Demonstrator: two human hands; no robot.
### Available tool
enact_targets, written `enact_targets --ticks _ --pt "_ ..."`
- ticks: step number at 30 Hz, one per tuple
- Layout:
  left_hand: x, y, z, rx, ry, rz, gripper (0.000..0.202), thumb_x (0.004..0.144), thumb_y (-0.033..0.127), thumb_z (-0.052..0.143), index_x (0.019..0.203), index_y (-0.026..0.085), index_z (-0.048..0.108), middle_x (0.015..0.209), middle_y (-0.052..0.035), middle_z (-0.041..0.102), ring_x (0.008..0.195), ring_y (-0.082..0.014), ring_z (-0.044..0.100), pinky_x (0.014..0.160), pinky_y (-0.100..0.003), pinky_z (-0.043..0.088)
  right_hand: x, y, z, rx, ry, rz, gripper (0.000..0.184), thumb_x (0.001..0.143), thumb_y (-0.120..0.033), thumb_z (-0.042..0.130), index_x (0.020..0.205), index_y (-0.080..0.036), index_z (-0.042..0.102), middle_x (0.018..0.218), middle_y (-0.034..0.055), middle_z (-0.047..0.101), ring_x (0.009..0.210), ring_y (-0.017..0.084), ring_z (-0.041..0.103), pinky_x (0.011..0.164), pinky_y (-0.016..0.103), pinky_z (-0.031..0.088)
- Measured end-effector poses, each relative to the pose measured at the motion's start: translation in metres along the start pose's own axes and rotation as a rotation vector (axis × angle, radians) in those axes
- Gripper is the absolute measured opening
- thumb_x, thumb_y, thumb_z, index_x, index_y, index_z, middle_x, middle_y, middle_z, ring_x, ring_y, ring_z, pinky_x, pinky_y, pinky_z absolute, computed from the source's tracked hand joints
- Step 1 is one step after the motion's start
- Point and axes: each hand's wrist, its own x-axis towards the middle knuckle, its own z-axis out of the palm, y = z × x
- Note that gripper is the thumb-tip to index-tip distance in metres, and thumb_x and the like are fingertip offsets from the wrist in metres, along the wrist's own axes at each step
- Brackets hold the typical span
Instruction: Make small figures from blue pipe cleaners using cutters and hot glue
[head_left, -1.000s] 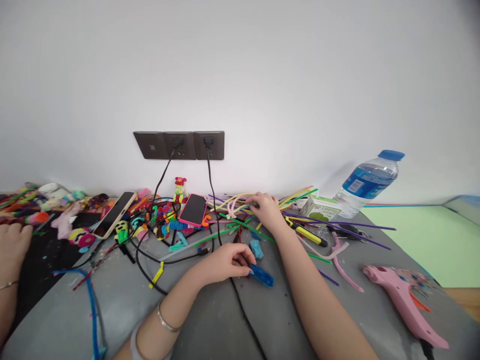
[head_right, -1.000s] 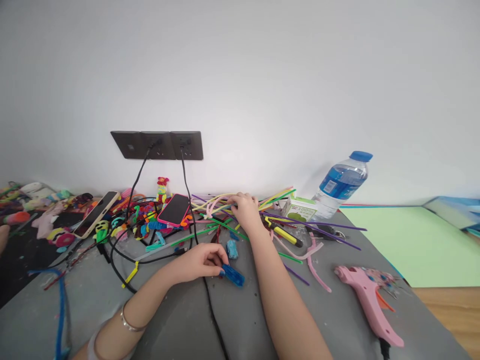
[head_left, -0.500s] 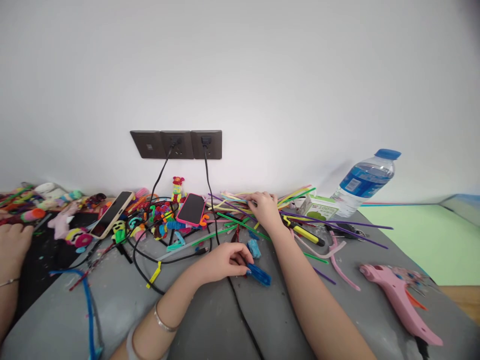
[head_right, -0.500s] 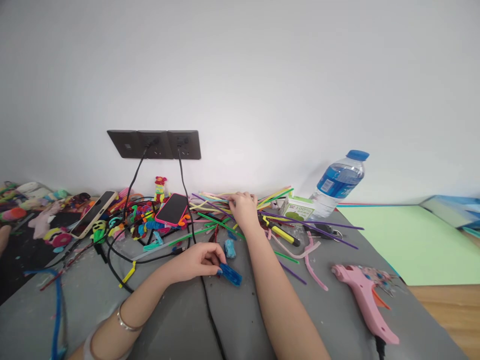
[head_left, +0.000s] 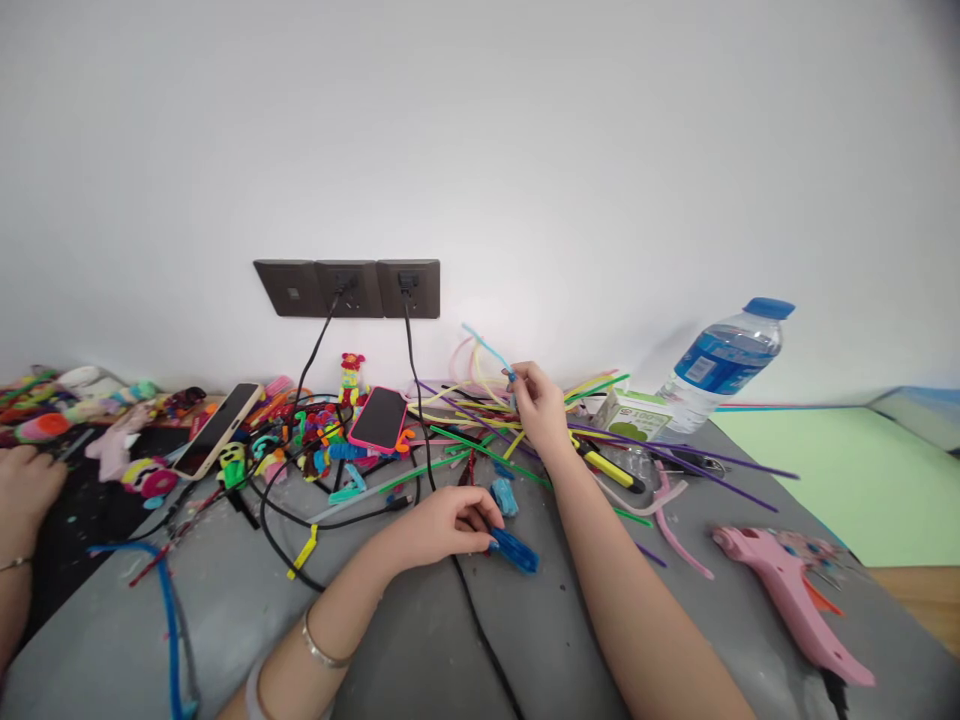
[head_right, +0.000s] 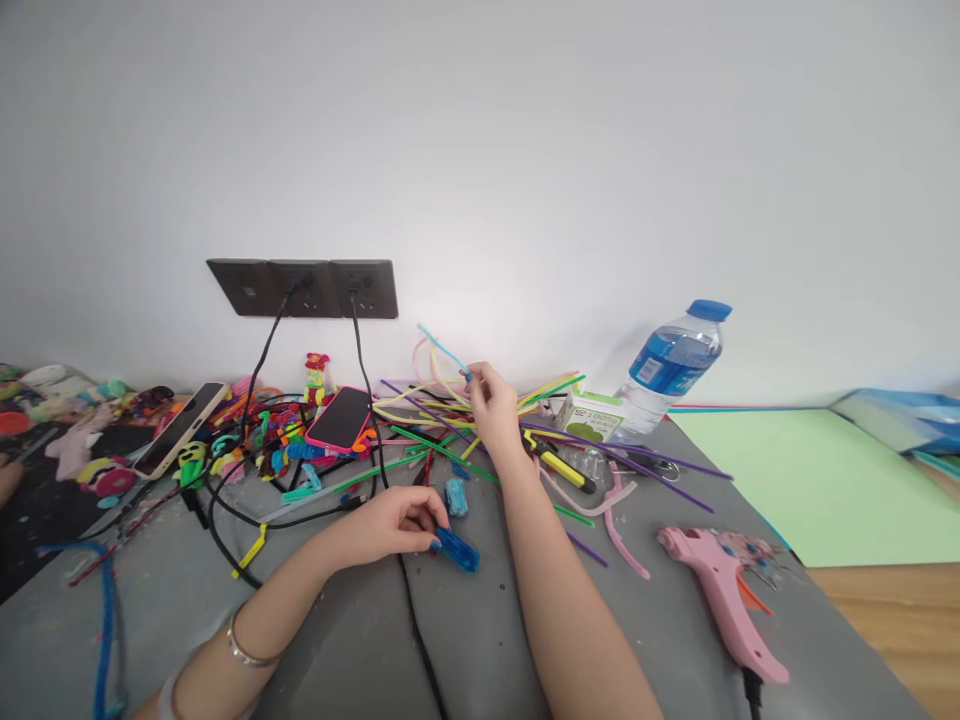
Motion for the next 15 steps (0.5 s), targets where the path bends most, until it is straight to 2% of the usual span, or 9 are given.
enact_targets --ticks 4,8,12,15 --pt "0.0 0.001 0.0 -0.007 0.001 -0.005 0.017 0.075 0.018 0.067 0.091 0.016 0.061 0.082 -0.0013 0.062 0.075 -0.0129 0.059 0.069 -0.024 0.044 0.001 -0.012 -0.002 0.196 0.179 -0.041 0.015 0.095 -0.036 0.05 0.094 -0.022 0.058 0.075 -0.001 0.058 0.057 0.013 0.051 0.057 0.026 0.044" --pt "0.0 0.001 0.001 0.002 0.005 0.002 0.016 0.074 0.017 0.067 0.09 0.016 0.062 0.081 -0.0013 0.062 0.075 -0.0131 0.059 0.069 -0.025 0.044 0.006 -0.024 -0.01 0.376 0.39 -0.063 0.014 0.094 -0.036 0.055 0.088 -0.023 0.053 0.08 -0.0011 0.061 0.056 0.01 0.057 0.061 0.025 0.05" --pt "-0.001 0.001 0.003 0.007 0.026 0.008 0.016 0.075 0.018 0.067 0.09 0.016 0.062 0.079 -0.0006 0.062 0.074 -0.0132 0.06 0.069 -0.025 0.045 0.016 -0.028 -0.026 0.549 0.513 -0.056 0.012 0.092 -0.035 0.057 0.09 -0.025 0.05 0.081 -0.0028 0.061 0.059 0.009 0.061 0.064 0.026 0.054" --pt "-0.001 0.002 0.004 0.01 0.053 0.015 0.016 0.076 0.018 0.067 0.091 0.016 0.062 0.077 -0.0007 0.062 0.073 -0.0136 0.061 0.069 -0.025 0.046 0.021 -0.021 -0.04 0.678 0.585 -0.018 0.015 0.088 -0.035 0.061 0.087 -0.025 0.05 0.08 -0.0036 0.059 0.061 0.009 0.062 0.061 0.023 0.054"
